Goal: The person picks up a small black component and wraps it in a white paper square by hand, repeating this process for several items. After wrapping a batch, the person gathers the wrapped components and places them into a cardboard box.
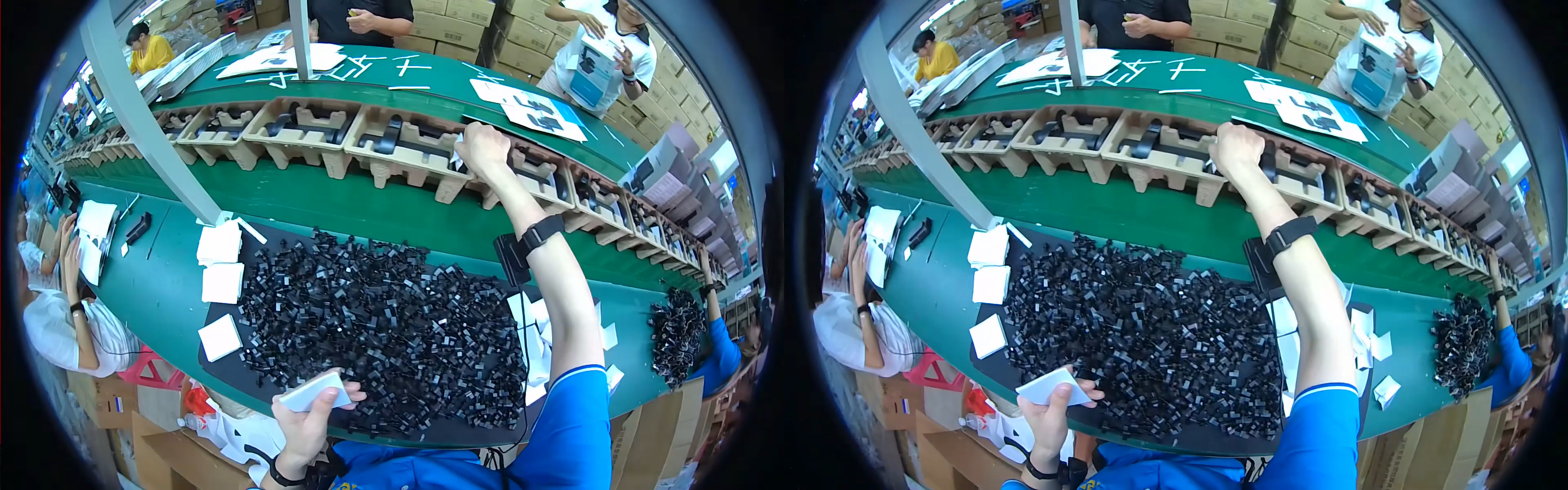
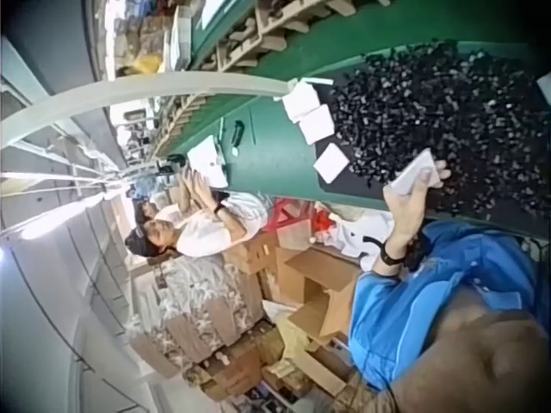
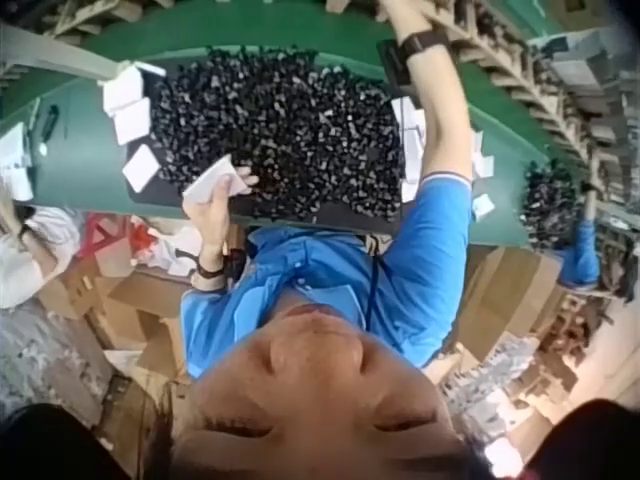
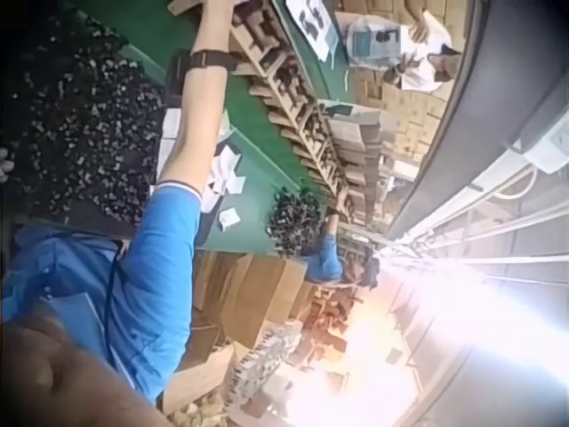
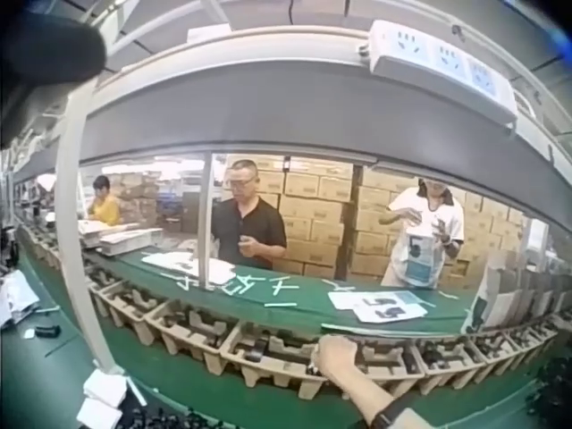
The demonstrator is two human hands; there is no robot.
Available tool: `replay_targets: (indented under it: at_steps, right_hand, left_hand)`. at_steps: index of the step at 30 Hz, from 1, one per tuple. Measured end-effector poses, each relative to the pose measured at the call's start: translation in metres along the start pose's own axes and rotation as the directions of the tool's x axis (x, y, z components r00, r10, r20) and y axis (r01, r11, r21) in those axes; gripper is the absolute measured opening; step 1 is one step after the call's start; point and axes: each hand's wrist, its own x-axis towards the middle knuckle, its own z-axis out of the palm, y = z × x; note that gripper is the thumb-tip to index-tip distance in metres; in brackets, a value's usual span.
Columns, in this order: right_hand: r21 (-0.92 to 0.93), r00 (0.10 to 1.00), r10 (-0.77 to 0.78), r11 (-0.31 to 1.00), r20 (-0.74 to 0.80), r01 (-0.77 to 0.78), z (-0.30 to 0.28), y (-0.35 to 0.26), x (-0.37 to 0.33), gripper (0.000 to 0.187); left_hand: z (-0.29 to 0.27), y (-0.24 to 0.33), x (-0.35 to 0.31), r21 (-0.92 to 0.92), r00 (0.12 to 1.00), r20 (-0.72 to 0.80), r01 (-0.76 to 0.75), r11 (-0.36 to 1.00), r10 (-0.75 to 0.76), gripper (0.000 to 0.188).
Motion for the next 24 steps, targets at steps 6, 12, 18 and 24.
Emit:
replay_targets:
  at_steps: [6, 12, 18, 24]
  right_hand:
    - [-0.154, 0.999, -0.013, 0.988, 0.046, 0.019, 0.020, -0.021, -0.006, 0.015]
    - [-0.247, 0.987, -0.085, 0.962, 0.139, 0.117, -0.020, -0.018, -0.014, 0.032]
    - [0.678, 0.679, -0.724, 0.559, 0.121, 0.476, -0.148, -0.085, -0.165, 0.066]
    - [0.622, 0.640, -0.756, 0.567, 0.134, 0.540, -0.164, -0.075, -0.259, 0.088]
  left_hand:
    - [-0.010, -0.001, 0.012, -0.012, 0.997, -0.062, 0.051, 0.999, -0.052, 0.030]
    - [0.000, -0.003, 0.020, -0.056, 0.979, 0.161, 0.136, 0.989, -0.126, 0.035]
    - [-0.001, -0.021, 0.022, -0.403, 0.935, 0.273, 0.326, 0.855, -0.227, 0.037]
    - [0.044, -0.034, 0.012, -0.107, 0.914, 0.389, 0.173, 0.979, -0.119, 0.031]
